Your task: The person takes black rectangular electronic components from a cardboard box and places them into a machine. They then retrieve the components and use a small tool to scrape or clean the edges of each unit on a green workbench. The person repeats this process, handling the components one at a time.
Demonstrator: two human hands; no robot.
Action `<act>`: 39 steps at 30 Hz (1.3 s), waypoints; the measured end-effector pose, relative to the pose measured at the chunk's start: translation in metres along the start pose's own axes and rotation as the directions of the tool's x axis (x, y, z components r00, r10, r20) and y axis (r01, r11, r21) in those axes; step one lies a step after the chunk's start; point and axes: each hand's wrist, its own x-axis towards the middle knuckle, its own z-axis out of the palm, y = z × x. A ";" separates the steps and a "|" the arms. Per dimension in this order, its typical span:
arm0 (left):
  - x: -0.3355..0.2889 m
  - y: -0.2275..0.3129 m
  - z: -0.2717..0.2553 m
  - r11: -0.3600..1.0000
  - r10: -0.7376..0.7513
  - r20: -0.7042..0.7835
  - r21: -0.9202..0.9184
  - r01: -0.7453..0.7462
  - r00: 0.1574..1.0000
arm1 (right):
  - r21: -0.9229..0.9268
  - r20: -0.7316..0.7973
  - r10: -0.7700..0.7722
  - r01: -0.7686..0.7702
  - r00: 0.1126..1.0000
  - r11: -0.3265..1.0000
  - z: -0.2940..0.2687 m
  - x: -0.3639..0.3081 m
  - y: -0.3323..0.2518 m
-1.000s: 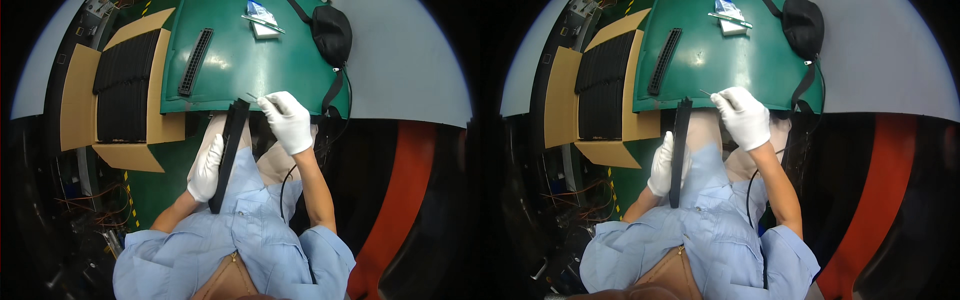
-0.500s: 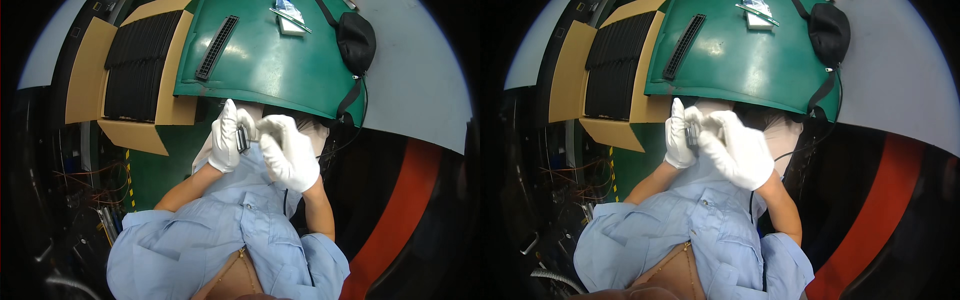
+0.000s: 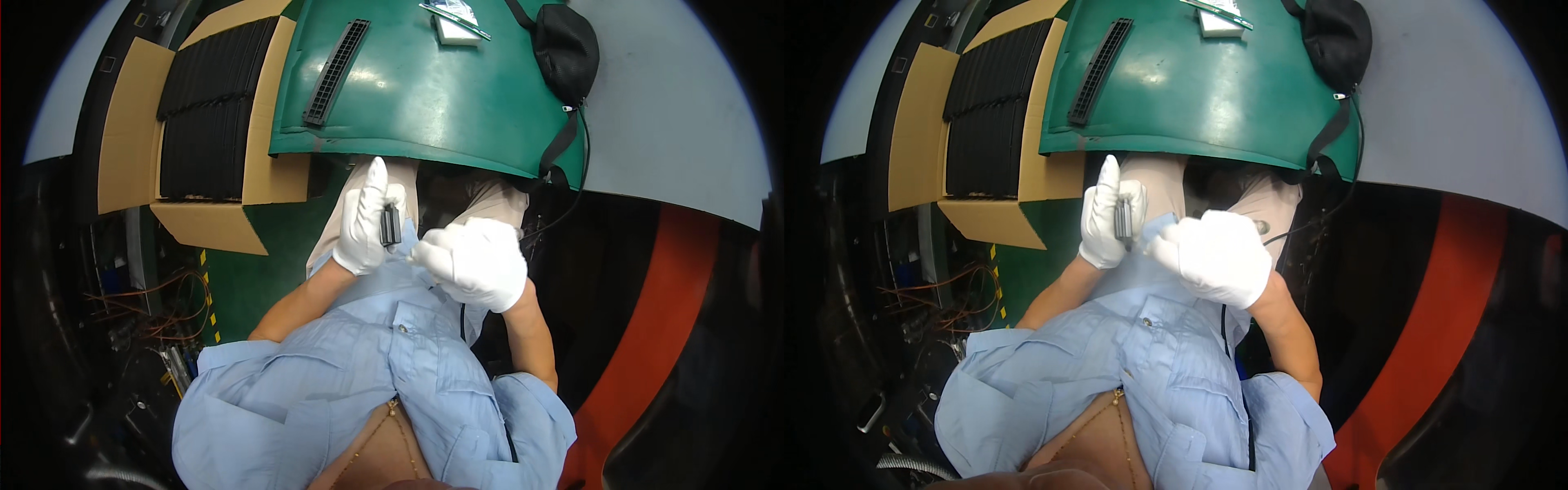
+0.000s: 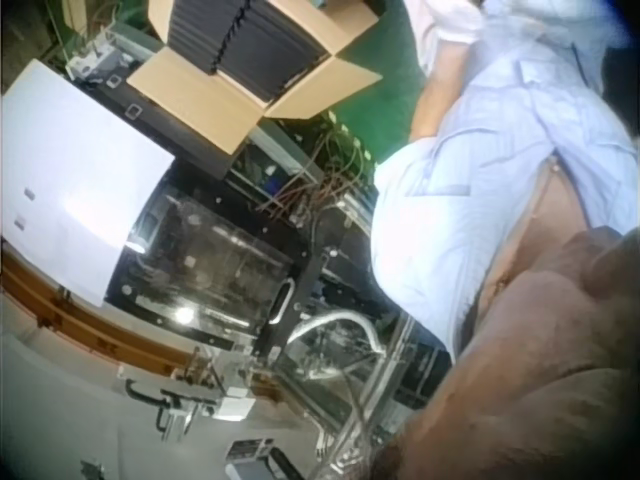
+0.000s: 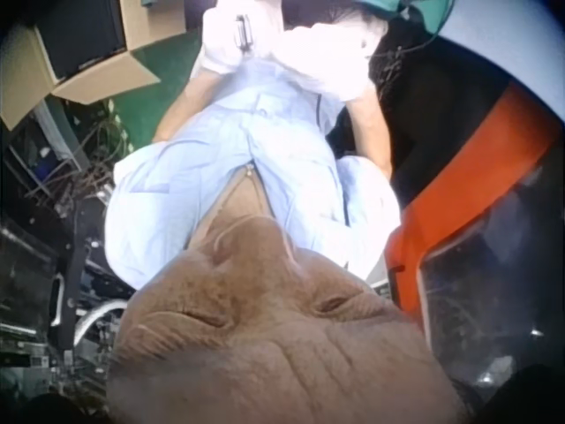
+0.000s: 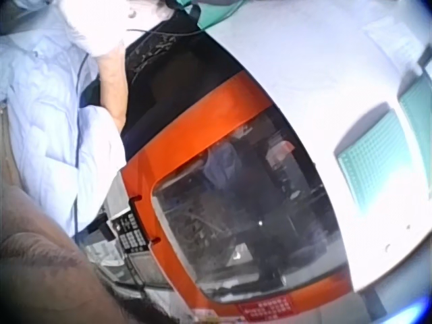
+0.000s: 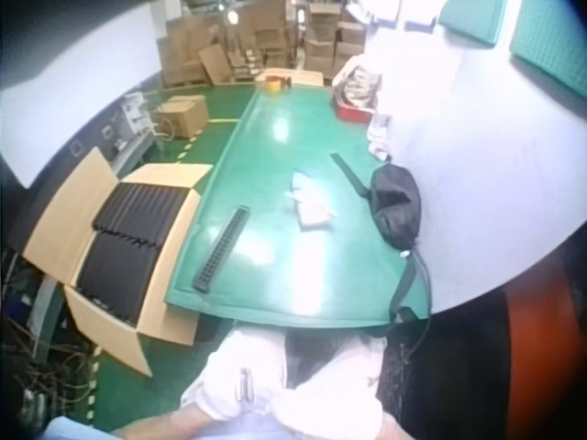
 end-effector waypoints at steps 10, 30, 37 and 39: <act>-0.008 0.005 0.012 0.993 -0.066 0.011 0.099 0.065 0.998 | -0.018 -0.169 0.105 -0.110 0.980 0.994 -0.001 0.007 0.009; 0.045 0.033 -0.055 0.449 -0.042 -0.068 -0.892 -0.042 0.997 | 0.770 0.554 0.593 -0.631 0.584 -0.097 0.036 0.014 -0.015; 0.027 -0.003 -0.040 0.850 -0.200 -0.312 -0.527 0.006 0.929 | 0.695 0.228 0.676 -0.603 0.701 0.391 0.056 0.024 0.005; 0.031 -0.012 -0.050 0.822 -0.257 -0.335 -0.569 0.023 0.907 | 0.548 0.240 0.723 -0.705 0.647 0.450 0.046 0.041 0.032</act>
